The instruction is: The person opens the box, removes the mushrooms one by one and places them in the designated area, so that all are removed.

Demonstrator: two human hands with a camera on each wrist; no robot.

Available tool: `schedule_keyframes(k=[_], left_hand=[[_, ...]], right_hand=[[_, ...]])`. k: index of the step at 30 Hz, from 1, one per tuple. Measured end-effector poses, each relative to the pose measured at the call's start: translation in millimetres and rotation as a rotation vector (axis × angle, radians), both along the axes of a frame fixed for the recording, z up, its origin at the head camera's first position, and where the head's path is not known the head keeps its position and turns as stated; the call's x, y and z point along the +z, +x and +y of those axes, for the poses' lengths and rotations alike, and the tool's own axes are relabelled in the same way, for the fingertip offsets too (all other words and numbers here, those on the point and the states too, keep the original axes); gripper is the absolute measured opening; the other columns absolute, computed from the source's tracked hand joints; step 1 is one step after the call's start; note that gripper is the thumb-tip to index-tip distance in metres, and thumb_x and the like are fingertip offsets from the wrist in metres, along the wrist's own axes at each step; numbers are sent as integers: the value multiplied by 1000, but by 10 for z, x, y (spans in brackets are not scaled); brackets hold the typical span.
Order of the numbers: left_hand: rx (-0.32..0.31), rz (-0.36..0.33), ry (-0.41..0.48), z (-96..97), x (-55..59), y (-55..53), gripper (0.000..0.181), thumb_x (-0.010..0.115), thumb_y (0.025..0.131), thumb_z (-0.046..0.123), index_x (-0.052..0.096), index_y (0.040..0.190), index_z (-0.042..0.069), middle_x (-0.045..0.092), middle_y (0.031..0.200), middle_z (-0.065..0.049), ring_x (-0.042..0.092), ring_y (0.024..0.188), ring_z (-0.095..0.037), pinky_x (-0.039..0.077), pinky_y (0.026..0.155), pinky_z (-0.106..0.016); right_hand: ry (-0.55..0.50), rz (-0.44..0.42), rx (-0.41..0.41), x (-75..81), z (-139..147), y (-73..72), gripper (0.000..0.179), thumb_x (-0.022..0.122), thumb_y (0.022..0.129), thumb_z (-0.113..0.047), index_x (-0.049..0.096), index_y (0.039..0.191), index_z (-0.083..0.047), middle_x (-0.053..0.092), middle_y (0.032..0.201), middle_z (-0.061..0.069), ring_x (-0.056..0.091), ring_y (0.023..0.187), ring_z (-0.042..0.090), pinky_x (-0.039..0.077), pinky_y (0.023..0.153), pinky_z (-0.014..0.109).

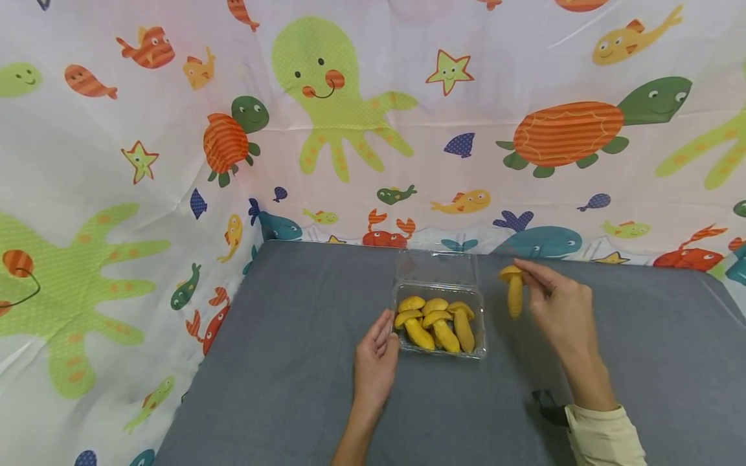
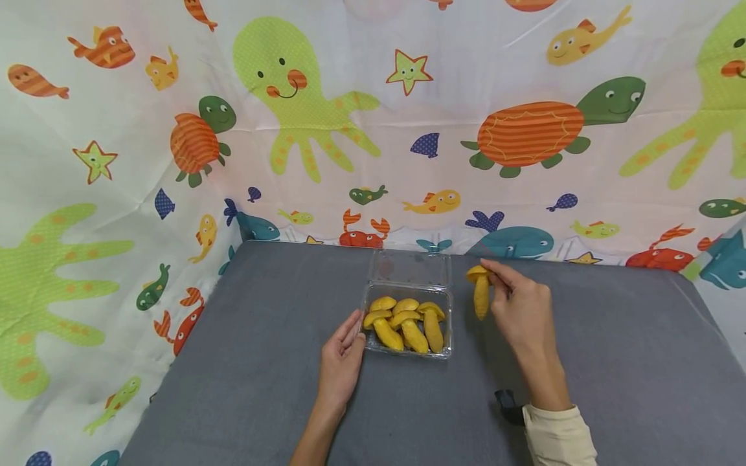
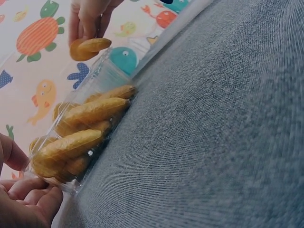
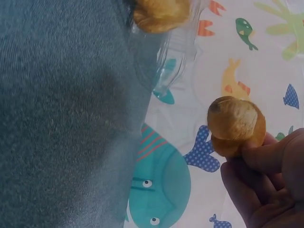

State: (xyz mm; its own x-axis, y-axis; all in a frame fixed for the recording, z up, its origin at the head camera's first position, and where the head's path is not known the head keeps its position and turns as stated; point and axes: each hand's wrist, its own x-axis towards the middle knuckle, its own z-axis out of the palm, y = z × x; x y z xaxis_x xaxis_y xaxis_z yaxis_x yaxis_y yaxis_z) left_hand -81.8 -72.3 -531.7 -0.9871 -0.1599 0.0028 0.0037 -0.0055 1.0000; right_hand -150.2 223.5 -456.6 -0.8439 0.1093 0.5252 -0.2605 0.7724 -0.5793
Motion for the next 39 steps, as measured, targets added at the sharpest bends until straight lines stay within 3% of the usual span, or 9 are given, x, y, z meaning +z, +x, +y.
schedule_keyframes(k=[5, 9, 15, 24, 34, 39], left_hand=[[9, -1, -2, 1, 0, -4, 49, 60, 106, 8, 53, 155, 7, 57, 154, -5, 52, 143, -17, 49, 109, -32], [8, 8, -4, 1, -13, -8, 49, 60, 106, 6, 53, 154, 5, 58, 153, -6, 52, 143, -20, 49, 109, -33], [0, -10, 3, 6, -9, 7, 49, 59, 106, 6, 53, 155, 6, 57, 154, -4, 51, 144, -19, 48, 110, -33], [1, -26, -8, -1, 27, 10, 51, 59, 106, 7, 52, 156, 8, 56, 155, -1, 51, 144, -15, 48, 110, -33], [-4, -24, -22, -2, 15, 1, 49, 59, 107, 8, 53, 155, 8, 57, 154, -2, 52, 144, -16, 48, 110, -34], [-4, -36, -10, -6, 30, -4, 50, 60, 106, 8, 53, 156, 11, 57, 154, 2, 51, 143, -13, 47, 111, -34]], right_hand=[[33, 5, -10, -26, 38, -62, 24, 71, 99, -2, 81, 120, -8, 78, 85, 16, 25, 38, -4, 23, 37, 22], [73, -45, -22, -54, 46, -98, 25, 69, 100, -2, 81, 122, -8, 75, 78, 15, 29, 40, 4, 25, 38, 25], [86, -115, -15, -99, 50, -138, 28, 68, 99, 1, 80, 123, -7, 77, 90, 20, 40, 47, 16, 30, 42, 29], [140, -224, 8, -146, 35, -225, 27, 65, 102, -2, 78, 125, -5, 77, 100, 26, 48, 56, 24, 35, 49, 35], [221, -277, 71, -259, -11, -263, 27, 64, 101, 0, 77, 124, -2, 76, 108, 27, 61, 66, 31, 52, 64, 60], [235, -303, 108, -315, -32, -287, 26, 64, 102, -1, 77, 124, -3, 76, 112, 26, 67, 72, 32, 54, 68, 63]])
